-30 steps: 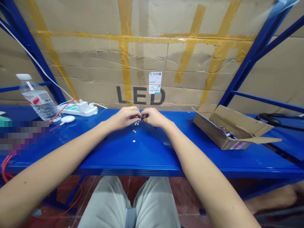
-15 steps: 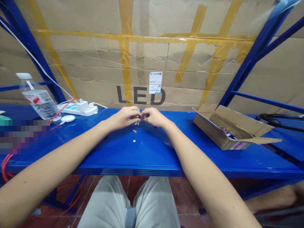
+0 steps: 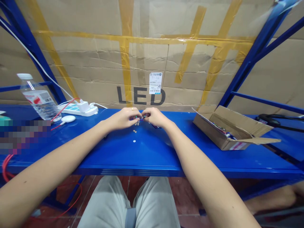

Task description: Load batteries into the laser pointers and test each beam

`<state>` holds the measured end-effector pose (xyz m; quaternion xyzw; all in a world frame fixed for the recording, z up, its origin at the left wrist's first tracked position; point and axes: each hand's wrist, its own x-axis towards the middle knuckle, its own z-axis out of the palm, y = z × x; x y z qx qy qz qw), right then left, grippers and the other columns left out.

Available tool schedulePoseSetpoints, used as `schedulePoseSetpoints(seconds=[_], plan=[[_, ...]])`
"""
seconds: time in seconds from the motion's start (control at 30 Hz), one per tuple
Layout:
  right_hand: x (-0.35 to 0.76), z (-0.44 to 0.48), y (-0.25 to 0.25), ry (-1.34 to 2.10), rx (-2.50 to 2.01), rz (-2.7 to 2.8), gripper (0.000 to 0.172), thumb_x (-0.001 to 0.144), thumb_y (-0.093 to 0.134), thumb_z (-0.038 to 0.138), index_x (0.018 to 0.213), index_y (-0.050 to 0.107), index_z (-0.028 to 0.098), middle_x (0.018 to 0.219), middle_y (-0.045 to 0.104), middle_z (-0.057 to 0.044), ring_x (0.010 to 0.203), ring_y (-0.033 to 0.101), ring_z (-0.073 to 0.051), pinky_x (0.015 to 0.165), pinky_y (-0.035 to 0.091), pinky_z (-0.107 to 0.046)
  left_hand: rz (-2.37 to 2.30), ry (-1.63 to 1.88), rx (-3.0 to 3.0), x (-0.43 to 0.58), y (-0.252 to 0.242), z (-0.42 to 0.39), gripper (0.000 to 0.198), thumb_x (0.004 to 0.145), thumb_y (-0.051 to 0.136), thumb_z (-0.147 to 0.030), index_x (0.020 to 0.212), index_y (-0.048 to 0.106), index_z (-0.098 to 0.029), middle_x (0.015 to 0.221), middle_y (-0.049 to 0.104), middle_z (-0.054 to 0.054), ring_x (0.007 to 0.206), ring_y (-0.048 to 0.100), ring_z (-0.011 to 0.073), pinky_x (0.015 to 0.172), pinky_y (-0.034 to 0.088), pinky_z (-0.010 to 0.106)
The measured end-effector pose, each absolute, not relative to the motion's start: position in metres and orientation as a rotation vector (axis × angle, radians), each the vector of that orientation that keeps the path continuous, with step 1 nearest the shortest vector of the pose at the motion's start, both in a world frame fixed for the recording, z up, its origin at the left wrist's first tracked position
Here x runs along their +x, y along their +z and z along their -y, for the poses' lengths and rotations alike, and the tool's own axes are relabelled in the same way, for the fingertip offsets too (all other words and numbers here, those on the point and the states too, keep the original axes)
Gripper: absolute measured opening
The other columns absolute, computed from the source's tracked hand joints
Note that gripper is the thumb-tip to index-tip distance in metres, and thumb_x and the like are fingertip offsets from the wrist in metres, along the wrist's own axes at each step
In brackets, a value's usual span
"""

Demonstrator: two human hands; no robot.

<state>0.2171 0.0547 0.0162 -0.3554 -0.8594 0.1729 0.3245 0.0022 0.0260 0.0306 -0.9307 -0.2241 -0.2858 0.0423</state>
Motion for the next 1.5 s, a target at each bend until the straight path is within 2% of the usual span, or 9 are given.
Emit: schedulePoseSetpoints(seconds=[0.2,0.3,0.5,0.6,0.87,1.03,1.17,1.5], plan=[[0.216,-0.046,0.024,0.148,-0.841,2.435,0.03,0.078,0.058,0.005,0.091,0.078,0.023,0.086,0.063,-0.005,0.09,0.053,-0.022,0.089,0.04,-0.041,0.894,-0.811,-2.868,0.003,0.029,-0.028,0.009,0.086,0.062,-0.015,0.094,0.058,-0.017,0.086,0.067,0.003,0.077,0.063,0.017,0.067,0.045,0.028],[0.215,-0.046,0.025,0.259,-0.852,2.424,0.027,0.076,0.06,0.004,0.091,0.075,0.021,0.088,0.064,-0.006,0.091,0.055,-0.023,0.091,0.041,-0.044,0.883,-0.784,-2.897,0.002,0.027,-0.03,0.007,0.087,0.062,-0.014,0.092,0.057,-0.017,0.085,0.067,0.003,0.076,0.062,0.0166,0.067,0.044,0.027],[0.217,-0.05,0.023,1.025,-0.719,1.986,0.026,0.072,0.068,0.011,0.096,0.062,0.019,0.09,0.067,-0.003,0.086,0.064,-0.02,0.08,0.052,-0.037,0.853,-0.852,-2.912,0.001,0.025,-0.033,0.006,0.089,0.063,-0.021,0.092,0.059,-0.017,0.082,0.067,0.002,0.073,0.062,0.0157,0.067,0.045,0.027],[0.218,-0.048,0.023,1.199,-0.663,1.84,0.024,0.074,0.073,0.02,0.094,0.059,0.019,0.08,0.067,-0.002,0.076,0.065,-0.017,0.072,0.052,-0.034,0.822,-0.903,-2.875,0.002,0.026,-0.031,0.008,0.09,0.063,-0.024,0.091,0.059,-0.018,0.081,0.066,0.003,0.073,0.061,0.0157,0.067,0.044,0.027],[0.214,-0.046,0.02,1.344,-0.626,1.695,0.029,0.074,0.08,0.036,0.086,0.06,0.018,0.07,0.065,-0.001,0.064,0.062,-0.015,0.061,0.049,-0.029,0.797,-0.919,-2.741,0.005,0.024,-0.028,0.012,0.091,0.062,-0.028,0.09,0.055,-0.018,0.081,0.065,0.003,0.071,0.06,0.0159,0.065,0.043,0.028],[0.208,-0.044,0.021,1.313,-0.619,1.611,0.035,0.068,0.085,0.037,0.075,0.056,0.018,0.06,0.059,0.002,0.053,0.053,-0.011,0.054,0.046,-0.027,0.806,-0.889,-2.664,0.005,0.025,-0.027,0.013,0.092,0.06,-0.029,0.09,0.053,-0.018,0.082,0.066,0.003,0.072,0.062,0.0165,0.064,0.044,0.028],[0.201,-0.04,0.021,1.337,-0.611,1.562,0.04,0.065,0.087,0.04,0.074,0.054,0.018,0.06,0.059,0.003,0.052,0.052,-0.01,0.052,0.045,-0.026,0.799,-0.805,-2.596,0.005,0.025,-0.027,0.015,0.092,0.06,-0.03,0.092,0.052,-0.018,0.085,0.067,0.005,0.077,0.065,0.0195,0.064,0.045,0.029],[0.198,-0.045,0.015,1.356,-0.65,1.492,0.041,0.07,0.084,0.044,0.072,0.052,0.019,0.055,0.052,0.004,0.049,0.051,-0.01,0.05,0.044,-0.025,0.893,-0.743,-2.497,0.006,0.022,-0.027,0.023,0.091,0.061,-0.039,0.094,0.053,-0.017,0.084,0.069,0.007,0.075,0.066,0.0222,0.06,0.042,0.03]])
